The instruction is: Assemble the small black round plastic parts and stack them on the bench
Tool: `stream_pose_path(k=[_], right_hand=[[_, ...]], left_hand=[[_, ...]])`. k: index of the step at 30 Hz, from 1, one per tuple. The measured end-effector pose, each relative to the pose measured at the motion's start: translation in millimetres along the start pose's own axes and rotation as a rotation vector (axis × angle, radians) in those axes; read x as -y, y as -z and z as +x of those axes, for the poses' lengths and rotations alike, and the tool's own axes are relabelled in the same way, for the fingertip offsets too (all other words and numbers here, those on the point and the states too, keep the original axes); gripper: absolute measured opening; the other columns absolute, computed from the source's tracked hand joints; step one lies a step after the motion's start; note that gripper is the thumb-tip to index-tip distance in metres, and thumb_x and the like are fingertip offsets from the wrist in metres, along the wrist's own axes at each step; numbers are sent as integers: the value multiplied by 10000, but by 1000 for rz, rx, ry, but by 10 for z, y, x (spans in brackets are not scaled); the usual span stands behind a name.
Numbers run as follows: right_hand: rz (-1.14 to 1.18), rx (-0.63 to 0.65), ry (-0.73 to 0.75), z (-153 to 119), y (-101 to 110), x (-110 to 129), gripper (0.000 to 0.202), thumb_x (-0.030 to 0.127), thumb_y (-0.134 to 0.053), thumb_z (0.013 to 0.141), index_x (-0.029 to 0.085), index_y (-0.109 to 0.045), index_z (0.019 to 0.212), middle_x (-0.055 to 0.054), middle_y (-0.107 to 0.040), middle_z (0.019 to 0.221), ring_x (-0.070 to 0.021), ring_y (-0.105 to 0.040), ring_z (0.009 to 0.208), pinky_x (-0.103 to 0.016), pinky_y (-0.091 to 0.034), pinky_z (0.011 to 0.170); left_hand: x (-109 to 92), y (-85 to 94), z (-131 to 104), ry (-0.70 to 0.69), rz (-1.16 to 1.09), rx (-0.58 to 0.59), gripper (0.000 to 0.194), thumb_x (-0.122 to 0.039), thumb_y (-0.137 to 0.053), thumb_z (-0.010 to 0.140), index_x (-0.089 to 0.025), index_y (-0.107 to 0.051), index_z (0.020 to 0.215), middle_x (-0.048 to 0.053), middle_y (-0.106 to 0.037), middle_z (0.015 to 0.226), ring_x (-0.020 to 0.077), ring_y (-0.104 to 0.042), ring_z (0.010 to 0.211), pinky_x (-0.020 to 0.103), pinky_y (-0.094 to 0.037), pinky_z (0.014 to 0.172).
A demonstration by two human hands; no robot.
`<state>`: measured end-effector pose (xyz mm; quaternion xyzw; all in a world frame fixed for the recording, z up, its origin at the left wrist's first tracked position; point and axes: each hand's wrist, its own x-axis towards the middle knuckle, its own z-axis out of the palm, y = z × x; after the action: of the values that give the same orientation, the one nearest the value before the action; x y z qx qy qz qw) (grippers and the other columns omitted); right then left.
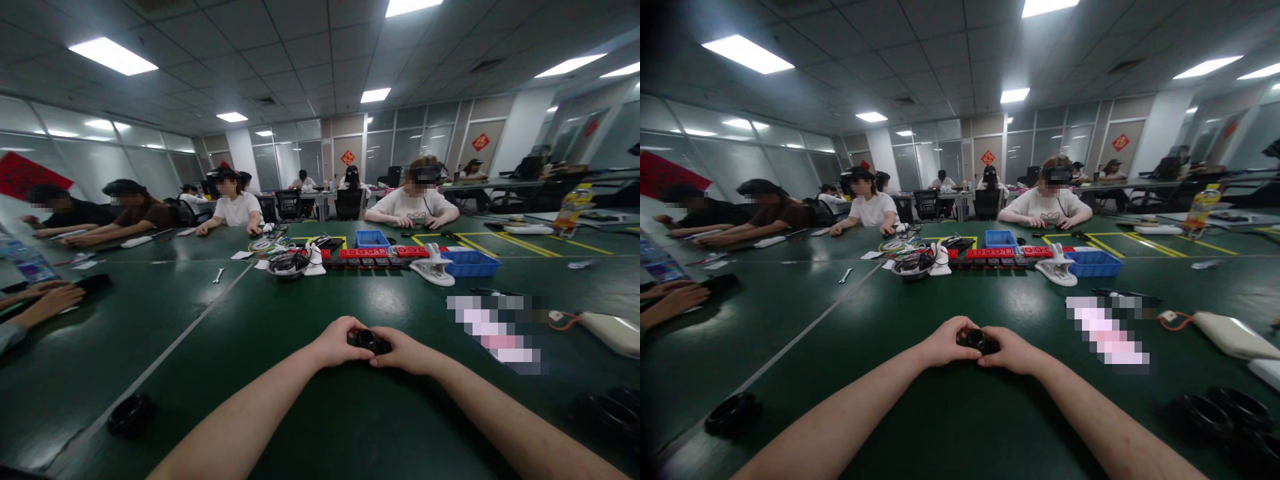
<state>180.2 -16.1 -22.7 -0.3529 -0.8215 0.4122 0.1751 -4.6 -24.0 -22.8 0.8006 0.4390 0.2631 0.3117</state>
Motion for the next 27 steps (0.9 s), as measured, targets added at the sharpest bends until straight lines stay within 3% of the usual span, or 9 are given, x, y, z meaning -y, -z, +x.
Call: stream_pose_path(k=[3,10,21,27], right_hand=[[-50,38,-6,-14,14,7,333,265,-630,619,160,-565,927,-12,-574,846,-174,-519,769,-267,-401,671],[-109,55,-6,-15,55,-30,304,242,-640,599,163,-574,885,-1,-558,823,-167,-510,750,-259,-390,659],[57,68,-33,11,11,-104,314,223,-649,584,153,-565,878,4,-574,793,-165,-524,742,-254,-399,652],[-20,-52,-43,37,-42,-192,396,275,-697,523,160,-552,874,15,-562,775,-168,-509,732,-240,-379,623]], left_hand=[[13,-5,3,-11,-30,58,433,-377,-680,542,-180,-544,903,16,-513,856,130,-469,705,223,-389,591],[37,-34,8,-14,-65,69,443,-380,-677,542,-179,-545,914,19,-512,858,127,-467,707,226,-386,597],[-15,-23,-10,-43,26,52,423,-397,-663,561,-179,-549,904,16,-517,849,133,-468,712,221,-385,593],[-99,11,-15,-40,94,37,413,-416,-662,549,-181,-558,873,14,-516,840,141,-474,722,223,-381,596]])
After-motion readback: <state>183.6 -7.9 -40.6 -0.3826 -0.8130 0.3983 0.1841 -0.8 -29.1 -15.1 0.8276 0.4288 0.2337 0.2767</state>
